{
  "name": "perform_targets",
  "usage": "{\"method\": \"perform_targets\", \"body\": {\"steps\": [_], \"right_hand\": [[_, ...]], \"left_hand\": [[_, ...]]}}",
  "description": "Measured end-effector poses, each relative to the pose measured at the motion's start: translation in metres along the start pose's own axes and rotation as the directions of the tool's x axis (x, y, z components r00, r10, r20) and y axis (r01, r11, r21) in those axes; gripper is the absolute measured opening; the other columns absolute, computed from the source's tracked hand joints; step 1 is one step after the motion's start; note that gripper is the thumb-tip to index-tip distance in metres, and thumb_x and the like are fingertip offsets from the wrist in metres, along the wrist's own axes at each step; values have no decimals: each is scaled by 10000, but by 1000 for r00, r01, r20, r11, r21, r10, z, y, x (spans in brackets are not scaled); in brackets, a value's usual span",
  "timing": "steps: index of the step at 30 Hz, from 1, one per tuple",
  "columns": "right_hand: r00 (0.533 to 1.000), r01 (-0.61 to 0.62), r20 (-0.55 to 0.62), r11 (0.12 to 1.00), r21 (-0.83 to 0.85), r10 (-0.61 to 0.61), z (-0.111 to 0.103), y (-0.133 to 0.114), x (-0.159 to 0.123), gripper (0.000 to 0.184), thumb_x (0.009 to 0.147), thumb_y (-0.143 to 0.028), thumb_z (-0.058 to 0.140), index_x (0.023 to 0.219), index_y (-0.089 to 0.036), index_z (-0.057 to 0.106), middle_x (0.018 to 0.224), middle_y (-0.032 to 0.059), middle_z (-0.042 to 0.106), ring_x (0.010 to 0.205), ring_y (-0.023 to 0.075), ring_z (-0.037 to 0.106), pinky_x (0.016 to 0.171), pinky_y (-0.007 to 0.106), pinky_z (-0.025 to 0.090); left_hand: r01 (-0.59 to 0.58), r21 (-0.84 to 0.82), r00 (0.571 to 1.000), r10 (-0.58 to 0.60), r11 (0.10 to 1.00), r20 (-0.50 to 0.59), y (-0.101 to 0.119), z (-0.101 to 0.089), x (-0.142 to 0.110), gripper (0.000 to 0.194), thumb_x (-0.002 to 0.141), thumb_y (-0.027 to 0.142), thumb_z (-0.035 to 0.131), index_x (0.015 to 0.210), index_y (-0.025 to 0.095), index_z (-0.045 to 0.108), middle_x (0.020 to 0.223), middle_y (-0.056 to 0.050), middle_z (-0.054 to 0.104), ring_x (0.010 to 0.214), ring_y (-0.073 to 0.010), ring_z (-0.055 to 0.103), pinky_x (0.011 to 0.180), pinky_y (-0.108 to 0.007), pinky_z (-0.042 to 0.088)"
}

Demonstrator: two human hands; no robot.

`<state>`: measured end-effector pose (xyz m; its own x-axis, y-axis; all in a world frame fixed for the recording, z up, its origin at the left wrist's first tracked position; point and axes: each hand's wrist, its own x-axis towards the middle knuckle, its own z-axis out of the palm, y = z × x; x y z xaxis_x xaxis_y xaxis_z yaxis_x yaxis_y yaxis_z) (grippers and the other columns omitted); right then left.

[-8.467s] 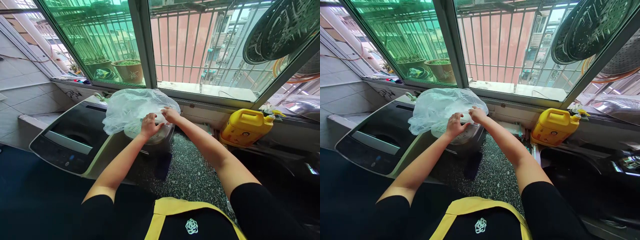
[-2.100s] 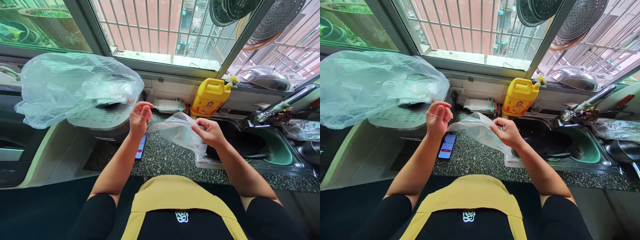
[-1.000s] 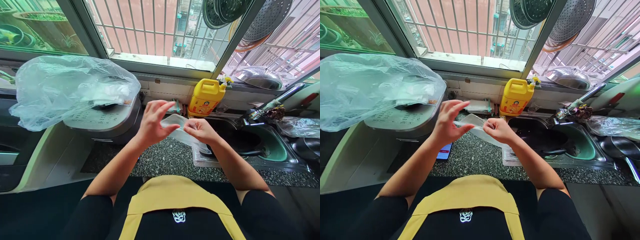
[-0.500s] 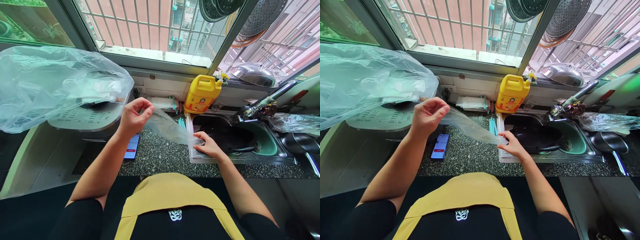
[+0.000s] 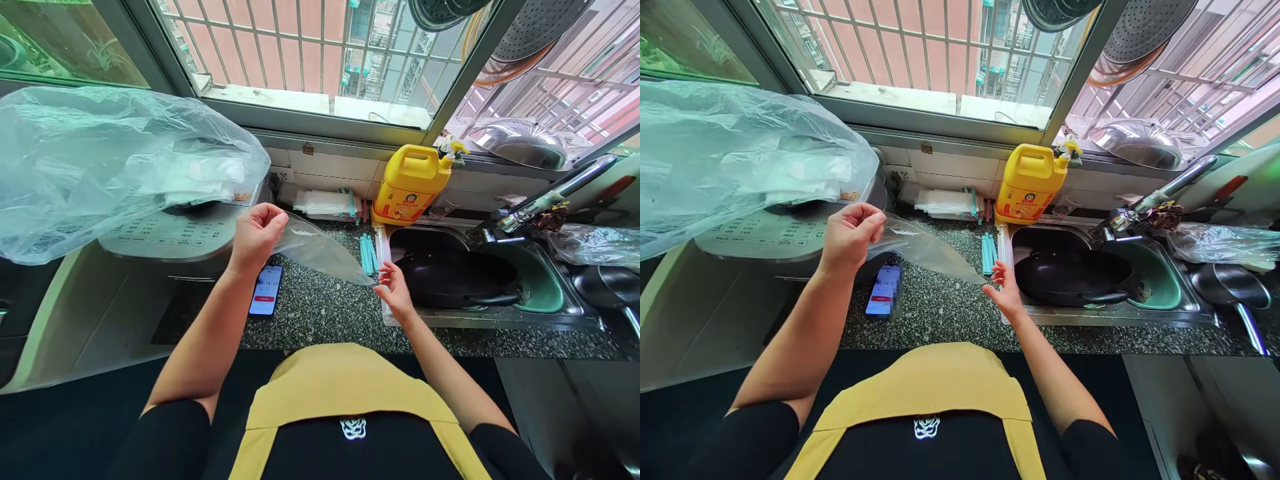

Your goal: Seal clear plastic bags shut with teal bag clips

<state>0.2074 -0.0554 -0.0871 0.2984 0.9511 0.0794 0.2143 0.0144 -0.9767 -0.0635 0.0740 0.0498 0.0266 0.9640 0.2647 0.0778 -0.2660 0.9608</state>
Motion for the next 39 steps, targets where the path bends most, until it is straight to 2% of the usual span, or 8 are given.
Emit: {"method": "perform_targets", "body": {"steps": [2, 5, 8, 13, 21, 27, 32, 39], "right_hand": [[997, -55, 45, 998, -31, 56, 22, 10, 8, 652, 537, -453, 772, 1103, -246, 524, 1049, 58, 590, 820, 170, 553, 798, 353, 478], [996, -89, 2, 996, -3, 89, 52, 19, 20, 476, 596, -516, 694, 940, -213, 566, 907, 46, 617, 746, 162, 548, 758, 347, 480], [996, -78, -51, 997, 20, 79, 63, 18, 27, 360, 691, -557, 570, 767, -206, 540, 746, 26, 589, 695, 161, 537, 719, 336, 475], [996, -49, -71, 999, -14, 48, 40, -1, 14, 285, 714, -492, 583, 711, -211, 541, 662, 3, 546, 632, 155, 502, 665, 318, 444], [990, 59, -120, 987, -147, -77, 8, -43, -29, 294, 796, -428, 547, 604, -215, 481, 541, -35, 401, 503, 118, 367, 504, 264, 326], [981, 17, -192, 984, 177, 17, -21, -57, -19, 353, 754, -394, 573, 529, -217, 368, 467, -60, 295, 437, 87, 271, 442, 239, 246], [973, -195, -35, 887, 419, 230, -28, -63, -6, 410, 705, -410, 614, 513, -215, 309, 440, -81, 257, 397, 68, 259, 407, 217, 284], [953, -224, -83, 862, 456, 291, -30, -52, -2, 442, 709, -464, 629, 532, -219, 305, 427, -104, 246, 361, 51, 241, 383, 211, 322]], "left_hand": [[4, -3, 1000, -4, 1000, -7, 1, -2, 0, 100, 679, 226, 560, 604, 196, 502, 426, 53, 421, 356, -59, 322, 349, -214, 234], [-2, -13, 999, 2, 1000, -34, 2, -6, 3, 98, 673, 222, 566, 601, 199, 504, 425, 50, 420, 352, -60, 315, 343, -218, 227], [-11, -12, 997, 10, 1000, -75, -1, -13, 6, 106, 684, 220, 569, 603, 202, 503, 432, 52, 412, 356, -61, 316, 344, -219, 229], [63, -38, 989, -68, 997, -131, -13, -15, -3, 108, 683, 207, 577, 600, 194, 510, 426, 62, 412, 352, -55, 343, 338, -196, 240], [271, -201, 942, -302, 941, -143, -39, 13, -32, 103, 665, 239, 587, 620, 177, 518, 397, 75, 444, 325, -57, 389, 336, -174, 328], [480, -308, 848, -524, 821, -76, -61, 24, -38, 101, 610, 211, 598, 597, 165, 508, 407, 80, 435, 341, -62, 393, 315, -172, 333], [471, -238, 866, -497, 849, -59, -71, 33, -42, 98, 616, 191, 598, 587, 157, 511, 390, 85, 428, 325, -34, 337, 322, -146, 253], [425, -318, 872, -477, 847, -106, -78, 36, -54, 144, 640, 225, 607, 635, 180, 470, 443, 90, 426, 339, -43, 352, 326, -155, 244]]}}
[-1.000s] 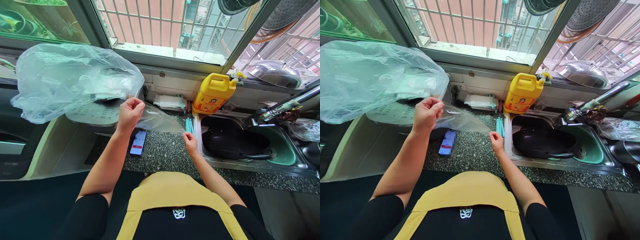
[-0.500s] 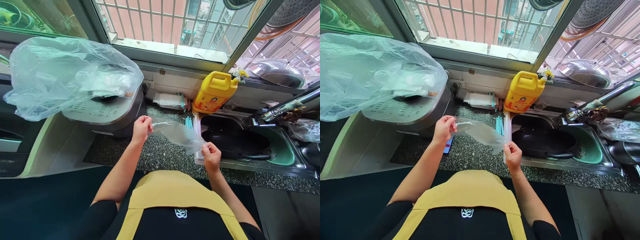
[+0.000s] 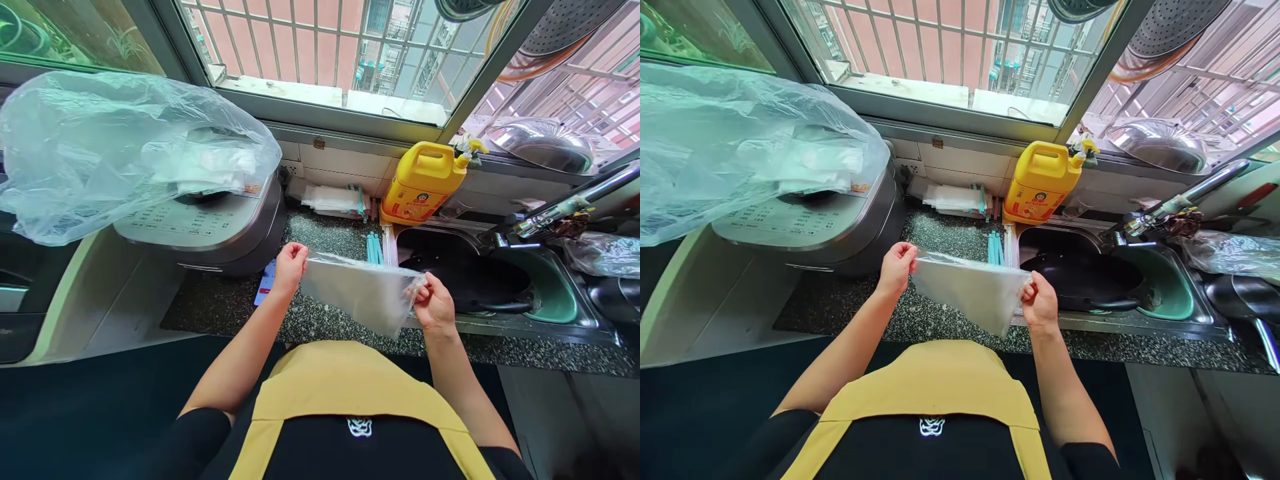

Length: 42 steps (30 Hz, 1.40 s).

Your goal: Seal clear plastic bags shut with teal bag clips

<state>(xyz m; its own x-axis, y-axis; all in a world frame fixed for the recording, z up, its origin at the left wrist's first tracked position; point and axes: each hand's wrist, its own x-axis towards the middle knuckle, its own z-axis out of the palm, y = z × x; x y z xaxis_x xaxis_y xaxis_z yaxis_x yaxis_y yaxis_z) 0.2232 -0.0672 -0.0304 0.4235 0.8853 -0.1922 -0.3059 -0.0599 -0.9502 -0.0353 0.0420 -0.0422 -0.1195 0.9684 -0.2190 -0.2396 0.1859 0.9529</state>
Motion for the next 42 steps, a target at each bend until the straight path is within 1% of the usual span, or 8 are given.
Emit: {"method": "perform_targets", "body": {"steps": [6, 11, 18, 23, 27, 32, 36, 42], "right_hand": [[972, 227, 0, 944, -238, -234, -12, -7, -1, 315, 727, -429, 621, 577, -211, 450, 498, -49, 405, 465, 92, 386, 477, 240, 367], [881, 462, 283, 553, -694, -379, 0, -26, 10, 394, 720, -396, 660, 1074, -235, 597, 1074, 87, 624, 888, 222, 575, 829, 411, 463], [629, 597, 773, 587, -547, 80, 83, -10, 40, 136, 724, -320, 629, 765, -192, 648, 722, 17, 644, 681, 148, 567, 652, 283, 458], [774, 585, 626, 488, -648, -96, 102, 2, 44, 145, 757, -262, 529, 639, -187, 568, 578, -11, 561, 537, 110, 474, 543, 245, 353], [778, 628, 560, 389, -674, -285, 102, -6, 43, 143, 770, -277, 503, 657, -204, 552, 599, 8, 569, 558, 136, 495, 570, 265, 358], [779, 614, 492, 317, -722, -389, 100, -12, 37, 148, 763, -282, 512, 634, -212, 520, 583, 4, 539, 550, 136, 471, 573, 267, 343], [851, 521, 400, 444, -729, -341, 97, -15, 40, 173, 788, -314, 498, 657, -203, 514, 536, -28, 481, 492, 108, 415, 511, 245, 312], [774, 624, 441, 431, -652, -454, 41, -6, 29, 406, 752, -478, 626, 1054, -215, 554, 834, 25, 585, 707, 155, 541, 682, 297, 470]], "left_hand": [[-284, 101, 958, 287, 954, -18, -2, -7, -8, 185, 724, 324, 599, 699, 197, 468, 540, 69, 437, 415, -53, 380, 394, -173, 318], [-667, 296, 742, 645, 684, 183, 17, -8, -24, 199, 817, 378, 555, 747, 199, 506, 630, 28, 516, 534, -79, 477, 518, -197, 406], [-871, 290, 486, 777, 396, 399, 48, -4, -29, 170, 883, 318, 491, 760, 201, 501, 625, 21, 538, 508, -77, 462, 467, -197, 359], [-937, 296, 311, 830, 186, 464, 45, -15, -42, 47, 865, 175, 505, 832, 208, 514, 646, 17, 584, 558, -88, 532, 499, -192, 384], [-961, 274, 197, 813, 49, 548, 29, -22, -57, 88, 855, 145, 492, 899, 220, 505, 649, 8, 620, 538, -100, 554, 520, -201, 411], [-946, 321, 215, 814, 37, 540, 2, -18, -69, 105, 841, 132, 508, 902, 216, 502, 653, -1, 626, 531, -109, 555, 522, -211, 422], [-956, 285, 233, 772, 70, 592, -16, -6, -77, 59, 838, 138, 524, 858, 194, 521, 671, -19, 625, 562, -112, 554, 526, -208, 428], [-889, 333, 443, 772, 314, 456, -17, 1, -67, 65, 844, 124, 536, 827, 187, 532, 684, 11, 560, 549, -75, 482, 517, -174, 415]]}}
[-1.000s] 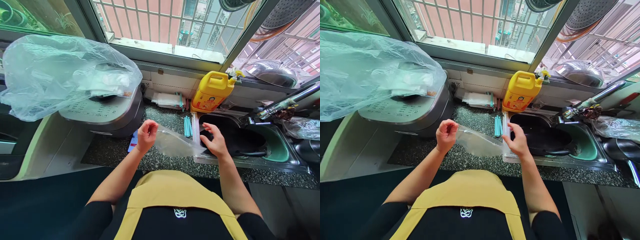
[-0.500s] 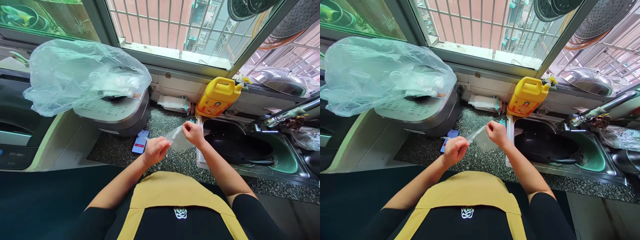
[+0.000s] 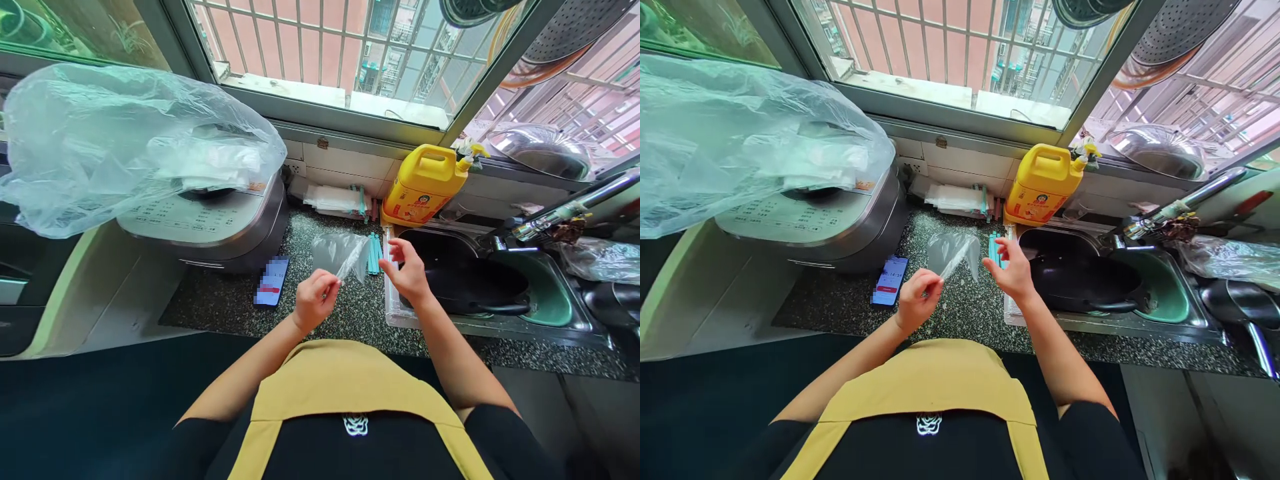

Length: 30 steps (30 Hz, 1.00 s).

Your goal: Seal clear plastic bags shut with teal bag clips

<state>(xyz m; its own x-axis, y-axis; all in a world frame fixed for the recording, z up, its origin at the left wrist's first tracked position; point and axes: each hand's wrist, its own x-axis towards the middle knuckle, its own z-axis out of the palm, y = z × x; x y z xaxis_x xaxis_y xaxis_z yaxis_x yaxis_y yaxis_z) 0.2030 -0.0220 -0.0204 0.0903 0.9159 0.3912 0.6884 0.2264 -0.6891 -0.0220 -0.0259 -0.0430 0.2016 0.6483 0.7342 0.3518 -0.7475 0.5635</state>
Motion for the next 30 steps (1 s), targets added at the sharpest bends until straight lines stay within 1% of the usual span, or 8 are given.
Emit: {"method": "perform_targets", "body": {"steps": [3, 6, 12, 15, 18, 22, 25, 30], "right_hand": [[996, -76, -54, 993, -92, 71, 10, 31, -45, 574, 714, -554, 640, 1153, -204, 515, 907, 56, 576, 744, 186, 546, 727, 354, 490], [946, -307, 48, 934, -184, 320, 51, 56, -74, 700, 696, -533, 651, 1260, -175, 444, 1002, 102, 582, 742, 210, 568, 707, 393, 499], [895, -428, 8, 866, -257, 445, 115, 80, -34, 782, 732, -348, 637, 1400, -141, 288, 1211, 194, 504, 1125, 316, 511, 925, 473, 423], [930, -350, 4, 891, -289, 367, 115, 89, 4, 763, 746, -280, 617, 1422, -160, 284, 1197, 170, 499, 1121, 303, 508, 940, 459, 411], [956, -192, 155, 933, -305, 248, 113, 90, 42, 681, 727, -224, 633, 1369, -208, 409, 1165, 129, 513, 1077, 275, 524, 928, 412, 413], [903, -90, 381, 953, -289, 200, 120, 74, 71, 256, 751, -186, 591, 994, -217, 664, 1016, 86, 600, 982, 236, 559, 857, 345, 412], [871, -111, 435, 954, -278, 228, 113, 58, 63, 106, 768, -187, 544, 729, -200, 641, 806, 56, 628, 815, 201, 583, 735, 303, 409], [766, -224, 559, 946, -233, 318, 70, 34, 16, 249, 764, -304, 536, 541, -198, 504, 515, 3, 556, 512, 139, 516, 528, 252, 360]], "left_hand": [[53, -34, 999, -53, 998, -9, -5, 1, 4, 75, 844, 122, 542, 801, 182, 531, 681, 17, 538, 541, -67, 457, 503, -165, 403], [84, -48, 996, -84, 995, -3, -8, 3, 4, 85, 844, 117, 545, 782, 174, 532, 672, 20, 527, 541, -64, 451, 497, -163, 394], [89, -30, 996, -89, 996, 4, -14, -4, 6, 83, 844, 122, 554, 779, 172, 542, 669, 23, 523, 548, -61, 452, 504, -164, 391], [66, 1, 998, -66, 998, -3, -15, -15, 10, 73, 845, 125, 555, 791, 174, 547, 669, 20, 530, 561, -68, 464, 515, -170, 401], [57, 29, 998, -56, 998, -15, -15, -25, 11, 71, 838, 120, 564, 795, 174, 549, 678, 15, 542, 573, -71, 479, 524, -172, 411], [85, 65, 995, -82, 994, -52, -18, -35, 8, 71, 837, 118, 565, 795, 174, 552, 686, 15, 549, 571, -68, 482, 526, -171, 417], [160, 108, 981, -147, 981, -123, -24, -39, 4, 83, 838, 119, 558, 777, 174, 548, 670, 20, 541, 559, -68, 467, 515, -172, 405], [251, 120, 959, -230, 961, -165, -32, -33, 0, 90, 836, 125, 559, 758, 172, 552, 642, 29, 510, 529, -66, 438, 494, -172, 386]]}}
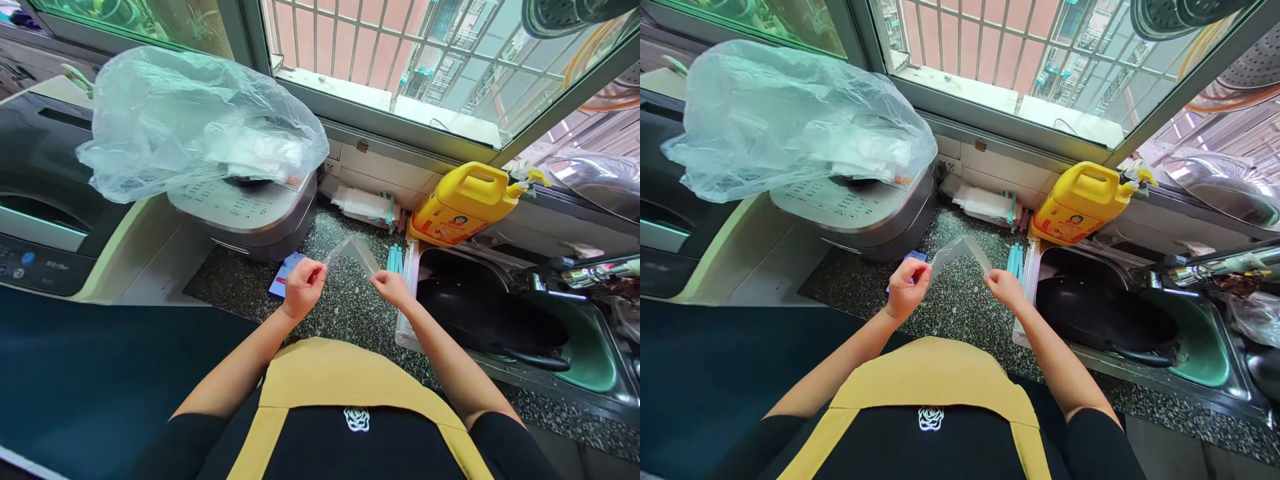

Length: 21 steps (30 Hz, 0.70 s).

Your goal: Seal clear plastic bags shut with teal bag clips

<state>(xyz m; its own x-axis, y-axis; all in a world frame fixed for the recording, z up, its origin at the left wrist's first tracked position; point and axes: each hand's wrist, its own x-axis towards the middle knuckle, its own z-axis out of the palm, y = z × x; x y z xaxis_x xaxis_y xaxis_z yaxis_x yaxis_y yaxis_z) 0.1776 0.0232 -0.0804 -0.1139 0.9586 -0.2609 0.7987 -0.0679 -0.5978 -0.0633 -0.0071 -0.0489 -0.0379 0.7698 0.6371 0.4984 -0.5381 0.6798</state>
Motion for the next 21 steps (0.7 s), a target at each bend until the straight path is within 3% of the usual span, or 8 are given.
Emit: {"method": "perform_targets", "body": {"steps": [2, 4, 6, 8, 12, 16, 21], "right_hand": [[996, -45, 85, 994, 97, 37, -2, -4, -24, 278, 776, -357, 505, 547, -202, 480, 465, -15, 545, 417, 109, 465, 462, 234, 346], [980, -147, 178, 930, 337, 91, -3, -12, -41, 296, 753, -441, 525, 581, -206, 475, 439, -33, 533, 358, 86, 417, 405, 217, 320], [964, -246, 230, 767, 592, 131, -2, -22, -52, 347, 678, -514, 607, 599, -202, 477, 430, -45, 528, 336, 67, 394, 371, 198, 290], [961, -274, 223, 616, 738, 162, 0, -32, -59, 388, 605, -531, 686, 603, -187, 507, 453, -37, 560, 342, 53, 411, 365, 182, 289], [957, -280, 216, 432, 857, 192, 5, -45, -66, 395, 562, -521, 738, 618, -153, 604, 527, 1, 625, 414, 72, 526, 415, 181, 388], [949, -292, 240, 271, 917, 206, 10, -51, -70, 365, 547, -495, 748, 601, -157, 623, 514, 4, 619, 462, 103, 569, 466, 221, 464], [952, -263, 220, 206, 942, 211, 14, -58, -72, 287, 552, -421, 732, 542, -169, 594, 496, -23, 592, 465, 98, 523, 476, 241, 474]], "left_hand": [[-9, -29, 1000, 10, 1000, 24, 2, 7, -1, 87, 836, 129, 562, 760, 171, 555, 639, 29, 503, 532, -66, 440, 498, -172, 386], [-24, -62, 998, 28, 998, 60, 7, 16, -2, 80, 839, 137, 564, 767, 171, 561, 647, 25, 510, 530, -65, 440, 498, -173, 387], [-50, -99, 992, 61, 994, 108, 15, 26, -5, 67, 841, 146, 568, 779, 171, 570, 650, 25, 516, 516, -61, 441, 491, -172, 388], [-87, -140, 982, 109, 986, 155, 22, 35, -9, 54, 841, 153, 572, 792, 171, 584, 648, 26, 523, 504, -57, 448, 486, -168, 390], [-165, -183, 956, 203, 969, 212, 32, 47, -20, 57, 848, 170, 564, 830, 173, 617, 665, 11, 566, 534, -67, 502, 514, -174, 421], [-269, -127, 930, 292, 955, 225, 32, 50, -26, 108, 863, 176, 532, 872, 176, 640, 695, -19, 609, 609, -102, 549, 557, -205, 450], [-411, -21, 895, 407, 912, 183, 30, 49, -23, 122, 862, 179, 536, 873, 187, 658, 673, -24, 608, 627, -125, 530, 574, -243, 429]]}}
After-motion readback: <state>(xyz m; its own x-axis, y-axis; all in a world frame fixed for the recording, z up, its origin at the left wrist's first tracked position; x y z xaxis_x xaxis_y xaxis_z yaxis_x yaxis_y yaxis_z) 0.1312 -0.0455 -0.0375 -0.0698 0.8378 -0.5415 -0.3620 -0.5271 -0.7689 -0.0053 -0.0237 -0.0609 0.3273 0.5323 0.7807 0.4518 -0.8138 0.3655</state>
